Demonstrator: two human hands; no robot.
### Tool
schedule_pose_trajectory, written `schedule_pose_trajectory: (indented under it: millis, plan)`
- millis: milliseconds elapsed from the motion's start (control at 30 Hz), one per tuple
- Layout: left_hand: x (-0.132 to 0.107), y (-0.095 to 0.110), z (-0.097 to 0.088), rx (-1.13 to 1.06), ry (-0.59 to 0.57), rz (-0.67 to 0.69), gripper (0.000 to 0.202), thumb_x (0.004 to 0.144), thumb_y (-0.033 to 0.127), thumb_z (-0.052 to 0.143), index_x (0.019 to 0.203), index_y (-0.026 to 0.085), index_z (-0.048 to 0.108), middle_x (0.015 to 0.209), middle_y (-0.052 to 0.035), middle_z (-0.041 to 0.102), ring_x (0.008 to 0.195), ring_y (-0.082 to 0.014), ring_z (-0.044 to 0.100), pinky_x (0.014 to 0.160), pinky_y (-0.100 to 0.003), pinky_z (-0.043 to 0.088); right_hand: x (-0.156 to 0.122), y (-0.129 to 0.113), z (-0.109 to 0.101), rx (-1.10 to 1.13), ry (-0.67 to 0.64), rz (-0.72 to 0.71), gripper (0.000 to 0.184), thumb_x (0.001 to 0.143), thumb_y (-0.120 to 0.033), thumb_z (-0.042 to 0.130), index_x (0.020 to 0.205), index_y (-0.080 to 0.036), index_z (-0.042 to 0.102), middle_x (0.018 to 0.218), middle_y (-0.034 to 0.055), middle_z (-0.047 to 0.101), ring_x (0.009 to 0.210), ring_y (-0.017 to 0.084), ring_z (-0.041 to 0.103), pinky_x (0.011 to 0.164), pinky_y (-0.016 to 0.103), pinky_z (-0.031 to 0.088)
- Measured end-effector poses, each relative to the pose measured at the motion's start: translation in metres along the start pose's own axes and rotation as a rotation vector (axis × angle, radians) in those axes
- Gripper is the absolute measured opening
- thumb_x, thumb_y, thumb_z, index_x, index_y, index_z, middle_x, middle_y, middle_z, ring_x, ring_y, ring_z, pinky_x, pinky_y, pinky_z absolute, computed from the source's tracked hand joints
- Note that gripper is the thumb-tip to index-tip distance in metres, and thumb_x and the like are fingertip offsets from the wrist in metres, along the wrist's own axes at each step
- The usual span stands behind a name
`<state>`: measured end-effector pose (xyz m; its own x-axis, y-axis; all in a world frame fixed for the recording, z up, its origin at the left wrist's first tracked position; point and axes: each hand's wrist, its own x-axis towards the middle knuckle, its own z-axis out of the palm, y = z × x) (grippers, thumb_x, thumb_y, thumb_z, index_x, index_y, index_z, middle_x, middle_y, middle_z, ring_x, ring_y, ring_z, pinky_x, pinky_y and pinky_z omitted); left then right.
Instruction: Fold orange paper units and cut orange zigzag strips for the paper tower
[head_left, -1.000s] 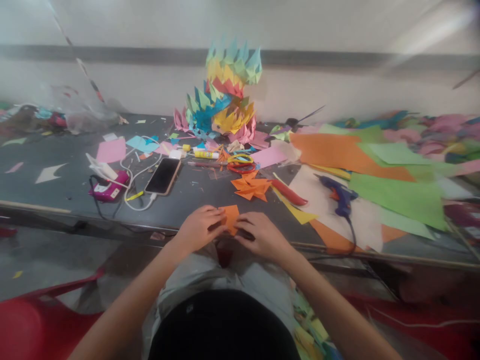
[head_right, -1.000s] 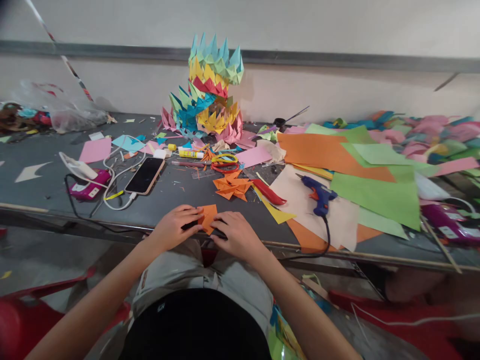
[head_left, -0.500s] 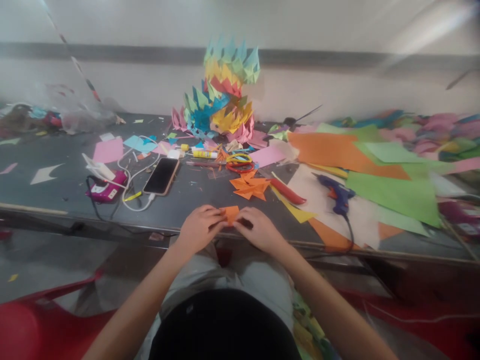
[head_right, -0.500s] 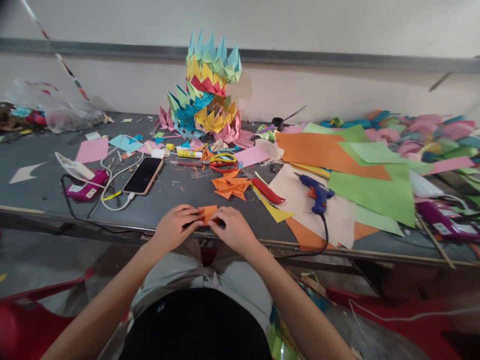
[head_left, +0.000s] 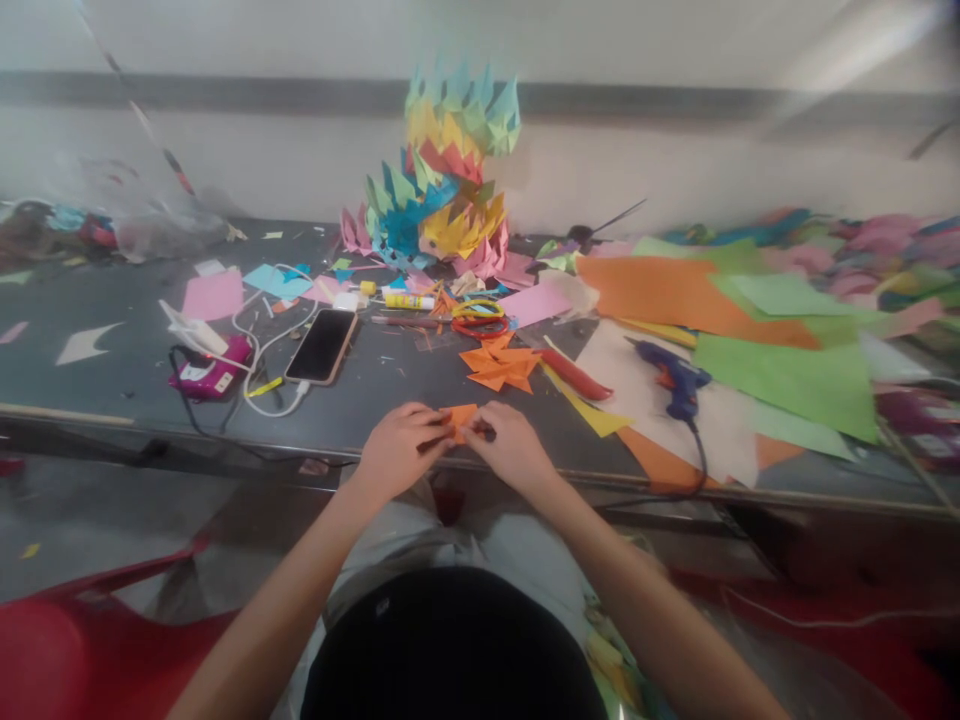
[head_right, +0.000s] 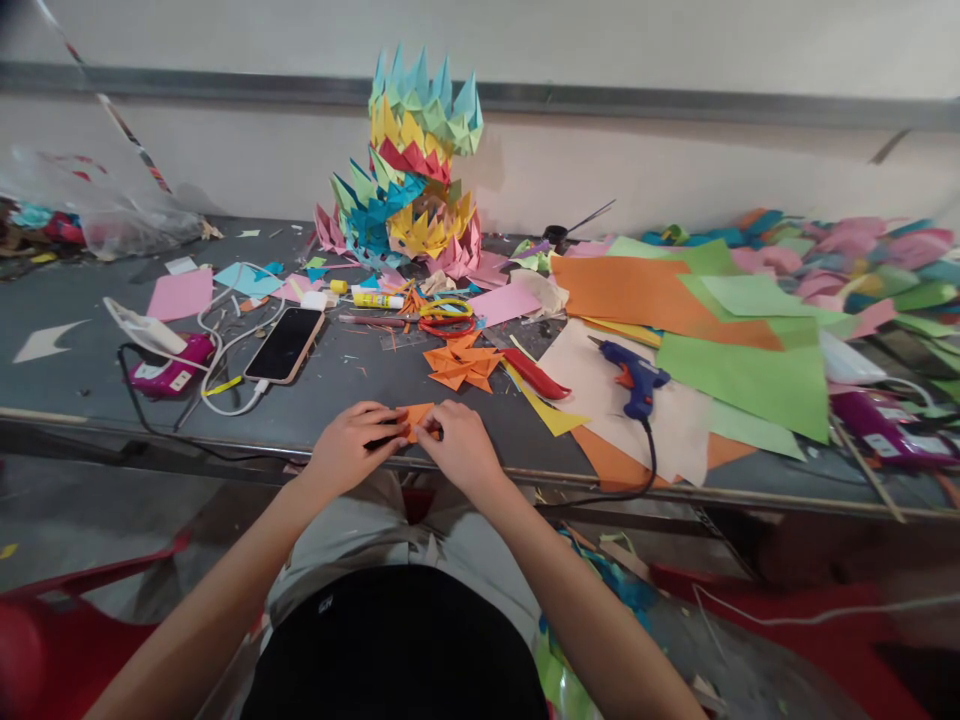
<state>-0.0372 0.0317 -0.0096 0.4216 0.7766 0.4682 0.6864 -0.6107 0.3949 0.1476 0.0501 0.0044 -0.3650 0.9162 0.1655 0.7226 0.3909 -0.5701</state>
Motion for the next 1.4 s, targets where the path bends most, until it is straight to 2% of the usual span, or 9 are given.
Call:
schedule_pose_trajectory:
  millis: [200, 333, 400, 633, 933, 1033, 1233, 1400]
  plan:
    - [-0.004, 0.011, 0.001, 0.047, -0.014, 0.069, 0.019, 0.087, 0.027, 0.049, 0.092, 0.019, 0.066, 0.102, -0.0054, 0.066, 0.094, -0.0179, 0.056, 0.082, -0.034, 0.047, 0.002, 0.001, 0.000, 0.032, -0.026, 0.004, 0.016, 0.077, -0.021, 0.058, 0.063, -0.019, 0.051, 0.070, 0.0008, 0.056, 0.069, 0.015, 0.050, 0.064, 0.027, 0.035]
    - [-0.014, 0.023, 0.006, 0.136, 0.012, 0.078, 0.026, 0.084, 0.033, 0.051, 0.101, 0.016, 0.062, 0.099, -0.0075, 0.066, 0.096, -0.0206, 0.057, 0.088, -0.038, 0.045, -0.001, -0.001, 0.001, 0.033, -0.008, 0.009, 0.012, 0.077, -0.023, 0.059, 0.069, -0.019, 0.051, 0.074, 0.0016, 0.057, 0.072, 0.016, 0.051, 0.065, 0.028, 0.036]
    - [-0.018, 0.026, 0.009, 0.185, 0.024, 0.079, 0.026, 0.085, 0.031, 0.049, 0.103, 0.016, 0.061, 0.101, -0.0075, 0.066, 0.097, -0.0207, 0.058, 0.090, -0.039, 0.043, -0.003, -0.001, 0.001, 0.026, 0.010, 0.021, 0.010, 0.076, -0.024, 0.059, 0.073, -0.019, 0.051, 0.076, 0.0024, 0.058, 0.074, 0.017, 0.051, 0.065, 0.028, 0.037]
    - [-0.019, 0.026, 0.012, 0.178, 0.046, 0.052, 0.022, 0.085, 0.026, 0.048, 0.100, 0.015, 0.061, 0.101, -0.0059, 0.067, 0.099, -0.0189, 0.058, 0.092, -0.038, 0.043, -0.009, 0.006, -0.005, 0.167, 0.014, -0.024, 0.009, 0.074, -0.016, 0.054, 0.079, -0.019, 0.048, 0.080, 0.0032, 0.057, 0.078, 0.017, 0.053, 0.070, 0.029, 0.041]
    - [-0.022, 0.025, 0.011, 0.105, 0.033, 0.017, 0.023, 0.085, 0.024, 0.048, 0.102, 0.018, 0.061, 0.104, -0.0059, 0.066, 0.101, -0.0188, 0.058, 0.094, -0.039, 0.042, -0.011, 0.018, -0.017, 0.286, -0.120, 0.041, 0.013, 0.073, -0.011, 0.049, 0.083, -0.019, 0.050, 0.082, 0.0022, 0.059, 0.076, 0.015, 0.056, 0.073, 0.030, 0.044]
    - [-0.021, 0.025, 0.011, 0.092, 0.030, 0.010, 0.023, 0.085, 0.025, 0.048, 0.102, 0.018, 0.061, 0.103, -0.0061, 0.066, 0.101, -0.0190, 0.058, 0.095, -0.039, 0.041, -0.013, 0.023, -0.018, 0.276, -0.101, -0.017, 0.014, 0.075, -0.012, 0.050, 0.086, -0.018, 0.054, 0.084, 0.0031, 0.060, 0.078, 0.015, 0.057, 0.073, 0.030, 0.045]
    - [-0.015, 0.021, 0.006, 0.050, -0.005, 0.032, 0.020, 0.085, 0.023, 0.047, 0.097, 0.018, 0.062, 0.103, -0.0070, 0.066, 0.099, -0.0183, 0.058, 0.088, -0.036, 0.044, -0.016, 0.020, -0.020, 0.113, -0.045, -0.247, 0.018, 0.082, -0.015, 0.048, 0.088, -0.018, 0.064, 0.090, 0.0080, 0.060, 0.086, 0.018, 0.057, 0.078, 0.032, 0.046]
    - [-0.003, 0.012, -0.002, -0.010, -0.077, 0.030, 0.014, 0.086, 0.022, 0.049, 0.087, 0.017, 0.062, 0.100, -0.0058, 0.067, 0.095, -0.0168, 0.059, 0.084, -0.033, 0.045, -0.009, 0.016, -0.024, -0.018, -0.071, -0.357, 0.017, 0.083, -0.018, 0.051, 0.082, -0.017, 0.068, 0.101, 0.0108, 0.061, 0.096, 0.021, 0.055, 0.085, 0.036, 0.045]
